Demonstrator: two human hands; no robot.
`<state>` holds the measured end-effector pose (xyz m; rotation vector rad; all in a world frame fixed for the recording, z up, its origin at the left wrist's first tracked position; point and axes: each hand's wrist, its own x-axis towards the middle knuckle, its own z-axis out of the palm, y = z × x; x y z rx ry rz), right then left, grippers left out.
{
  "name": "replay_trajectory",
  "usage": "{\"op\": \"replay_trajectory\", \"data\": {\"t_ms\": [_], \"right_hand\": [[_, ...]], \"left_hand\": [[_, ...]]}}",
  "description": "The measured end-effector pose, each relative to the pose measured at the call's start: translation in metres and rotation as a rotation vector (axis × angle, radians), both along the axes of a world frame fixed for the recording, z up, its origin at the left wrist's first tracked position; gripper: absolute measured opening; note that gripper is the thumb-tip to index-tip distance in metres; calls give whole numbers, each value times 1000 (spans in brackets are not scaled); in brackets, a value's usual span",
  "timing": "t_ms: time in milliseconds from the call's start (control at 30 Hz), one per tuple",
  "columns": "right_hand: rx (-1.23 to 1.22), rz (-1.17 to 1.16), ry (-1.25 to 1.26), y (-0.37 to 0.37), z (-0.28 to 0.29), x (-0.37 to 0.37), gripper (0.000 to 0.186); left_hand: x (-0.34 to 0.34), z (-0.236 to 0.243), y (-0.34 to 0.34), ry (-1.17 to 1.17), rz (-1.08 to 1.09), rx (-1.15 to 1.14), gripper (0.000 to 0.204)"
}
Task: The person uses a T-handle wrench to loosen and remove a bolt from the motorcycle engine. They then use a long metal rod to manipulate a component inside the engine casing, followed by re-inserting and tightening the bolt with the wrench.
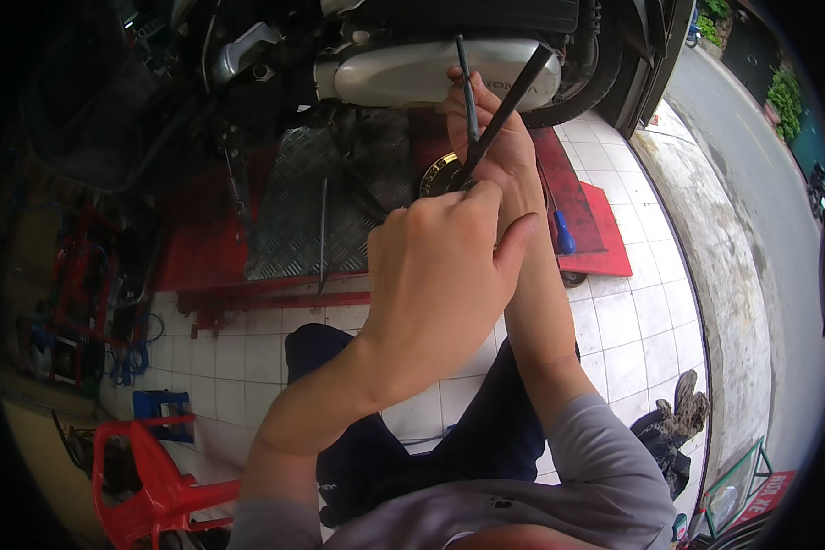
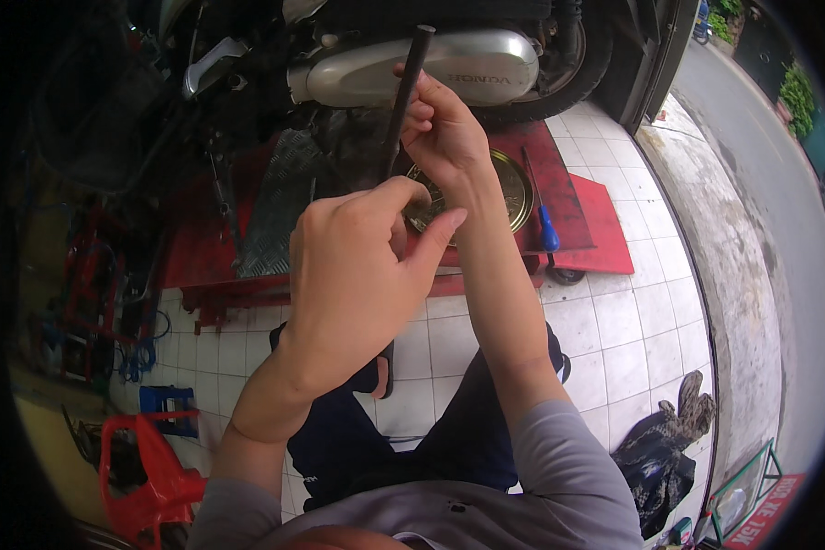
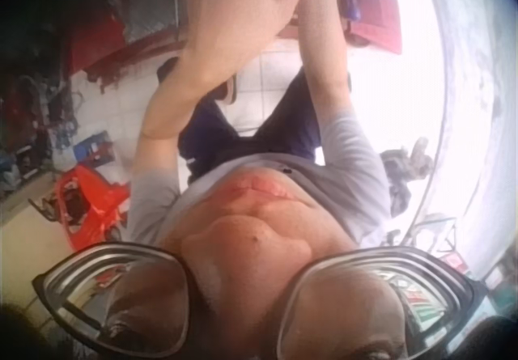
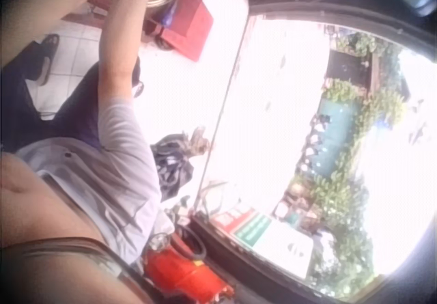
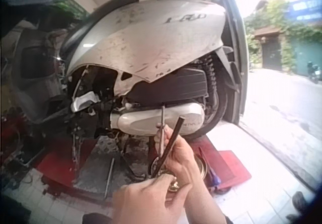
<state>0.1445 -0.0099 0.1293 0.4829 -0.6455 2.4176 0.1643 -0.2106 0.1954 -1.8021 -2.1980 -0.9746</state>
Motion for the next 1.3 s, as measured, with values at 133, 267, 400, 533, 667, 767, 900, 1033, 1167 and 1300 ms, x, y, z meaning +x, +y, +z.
{"op": "replay_trajectory", "data": {"t_ms": [133,267,400,533,667,767,900,1033,1167,1300], "right_hand": [[-1,81,43,0,7,8,27],[15,-109,-104,-4,3,6,24],[1,-121,-156,-7,12,17,22],[40,41,-98,3,19,44,21],[93,33,-232,12,8,76,21],[219,-30,-353,26,-11,96,23],[324,-196,-619,15,-59,131,35],[548,-218,-912,28,-77,137,36],[598,-184,-1103,31,-81,139,35],[692,-221,-1238,35,-75,138,32]], "left_hand": [[-17,-1,8,146,79,336,37],[-24,-4,22,235,-86,367,42],[-38,-1,25,153,-300,335,45],[-62,-24,25,-252,-521,399,36],[-103,-106,66,-452,-300,238,19],[-136,-182,101,-163,-174,-22,16],[-142,-220,116,52,-84,-157,13],[-130,-219,122,168,-41,-296,20],[-121,-213,126,209,31,-440,23],[-126,-220,137,186,52,-422,24]]}}
